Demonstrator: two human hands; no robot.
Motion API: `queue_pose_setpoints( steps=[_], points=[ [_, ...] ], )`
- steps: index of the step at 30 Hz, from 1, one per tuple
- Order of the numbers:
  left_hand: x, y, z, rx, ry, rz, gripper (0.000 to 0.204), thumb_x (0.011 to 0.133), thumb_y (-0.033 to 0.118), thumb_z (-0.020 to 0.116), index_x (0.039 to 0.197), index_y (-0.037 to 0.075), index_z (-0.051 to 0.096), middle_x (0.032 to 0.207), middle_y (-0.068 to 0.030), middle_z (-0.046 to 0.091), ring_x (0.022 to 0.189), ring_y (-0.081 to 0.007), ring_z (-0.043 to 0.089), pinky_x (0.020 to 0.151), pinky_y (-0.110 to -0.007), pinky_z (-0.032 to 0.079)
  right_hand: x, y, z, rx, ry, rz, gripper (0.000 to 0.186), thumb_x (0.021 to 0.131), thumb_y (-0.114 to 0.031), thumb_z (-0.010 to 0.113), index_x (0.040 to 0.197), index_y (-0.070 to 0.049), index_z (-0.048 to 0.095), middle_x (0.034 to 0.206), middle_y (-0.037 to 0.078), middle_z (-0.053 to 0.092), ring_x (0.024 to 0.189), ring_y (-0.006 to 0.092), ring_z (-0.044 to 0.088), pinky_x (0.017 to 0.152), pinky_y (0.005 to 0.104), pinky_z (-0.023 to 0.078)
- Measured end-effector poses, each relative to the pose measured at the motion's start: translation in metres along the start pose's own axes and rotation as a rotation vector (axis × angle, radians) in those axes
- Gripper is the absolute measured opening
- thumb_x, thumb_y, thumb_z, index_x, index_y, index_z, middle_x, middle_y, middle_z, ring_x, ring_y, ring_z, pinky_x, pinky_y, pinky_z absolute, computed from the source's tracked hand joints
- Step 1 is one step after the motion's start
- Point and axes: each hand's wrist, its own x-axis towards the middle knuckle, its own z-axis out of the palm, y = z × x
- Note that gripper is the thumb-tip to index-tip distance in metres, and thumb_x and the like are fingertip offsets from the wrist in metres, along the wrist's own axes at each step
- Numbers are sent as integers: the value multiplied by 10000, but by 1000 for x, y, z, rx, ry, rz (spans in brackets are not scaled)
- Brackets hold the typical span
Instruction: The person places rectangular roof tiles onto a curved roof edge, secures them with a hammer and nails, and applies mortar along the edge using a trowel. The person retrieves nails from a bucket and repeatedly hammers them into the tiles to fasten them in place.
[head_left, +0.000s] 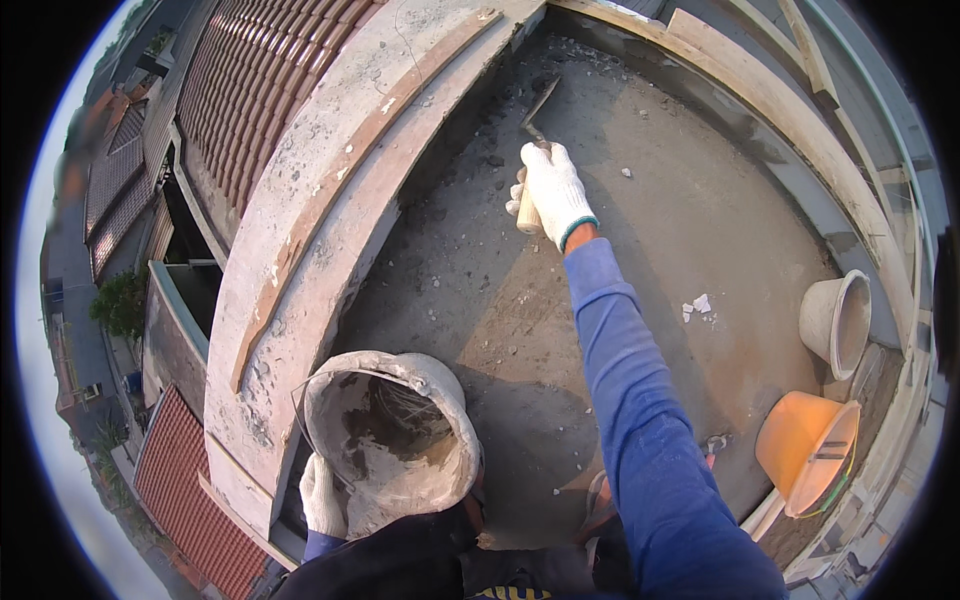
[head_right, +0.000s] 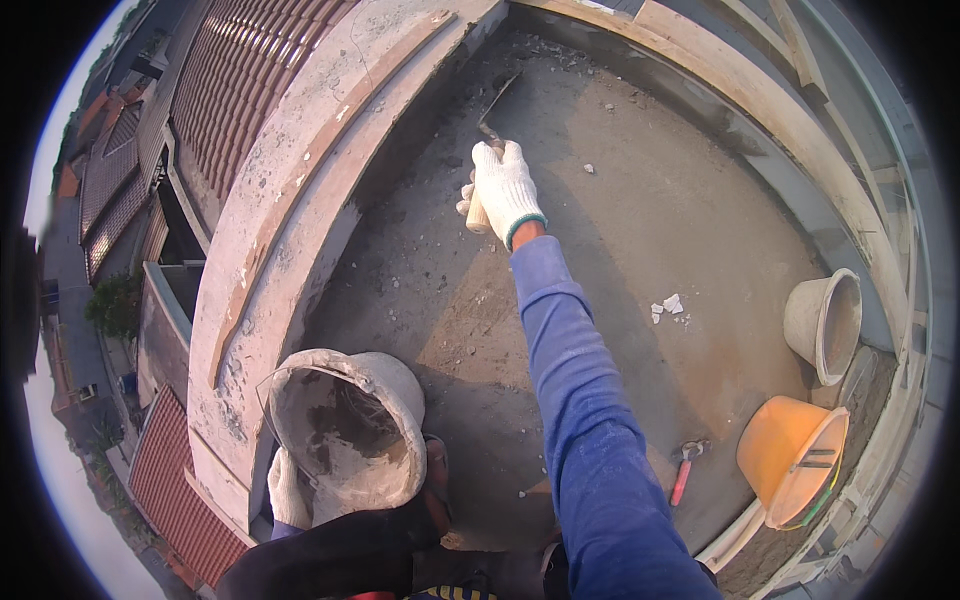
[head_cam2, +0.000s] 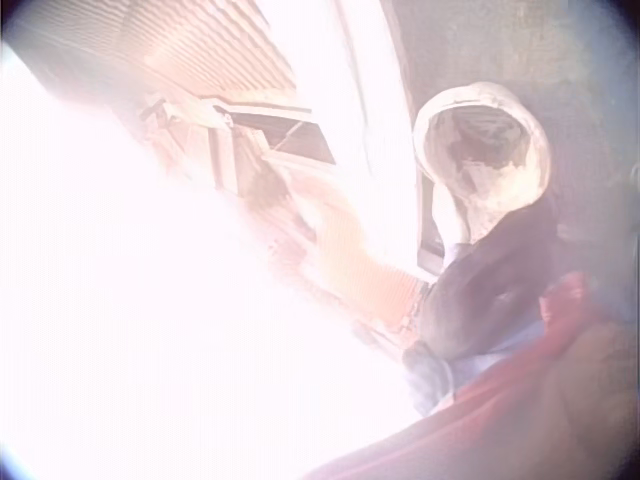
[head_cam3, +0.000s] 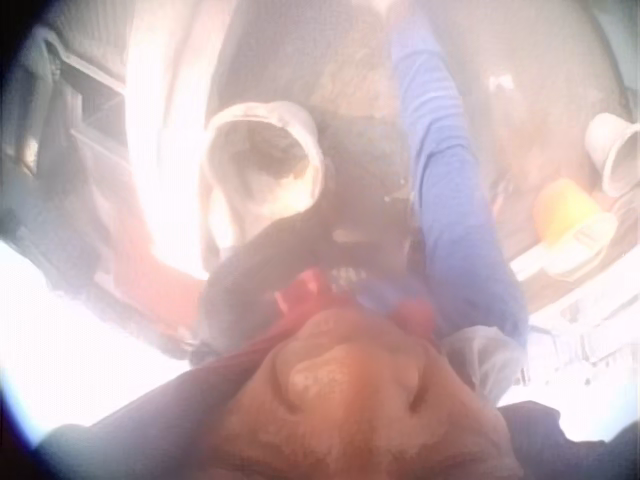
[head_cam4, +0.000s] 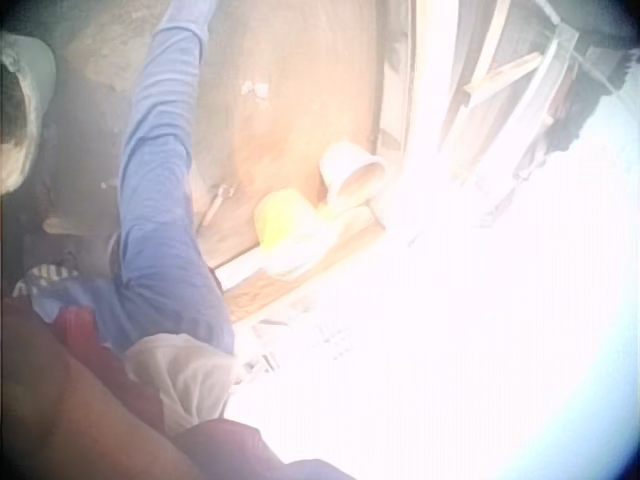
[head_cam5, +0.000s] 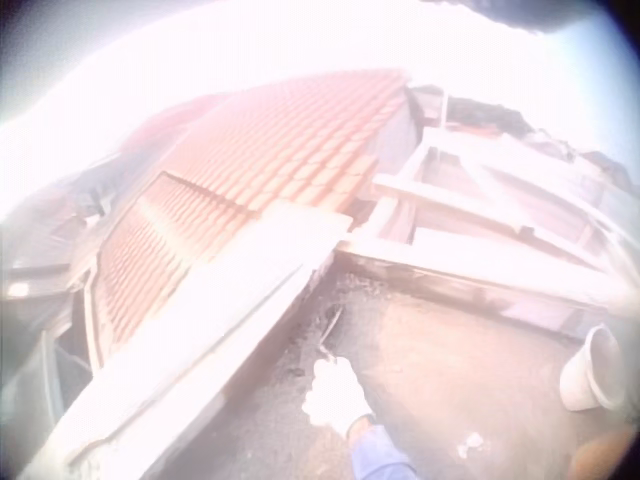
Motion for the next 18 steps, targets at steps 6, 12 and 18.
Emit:
queue_pose_setpoints(
  steps=[6,12,18],
  points=[
    [6,-2,-12,75,37,2,341,1178,346,614,1338,57,698,1059,34,712,867,-65,639,737,-268,548,-23,34,73,-541,-103,-6,573,1099,-349,624,1529,-28,422,1251,281,727,951,388,807,851,508,654],
    [10,-11,-25,113,63,-19,413,1162,345,635,1487,91,661,1217,29,728,1010,-69,687,805,-293,603,-113,114,83,-491,-436,48,655,1083,-372,669,1564,-19,398,1221,238,707,1038,369,754,928,511,616],
    [5,28,13,267,-11,173,398,1137,280,680,1416,-3,707,1151,10,748,996,-46,633,857,-248,531,-166,-4,-42,-605,-316,112,632,1088,-283,694,1585,1,426,984,86,625,684,139,667,597,348,631]
  ],
)
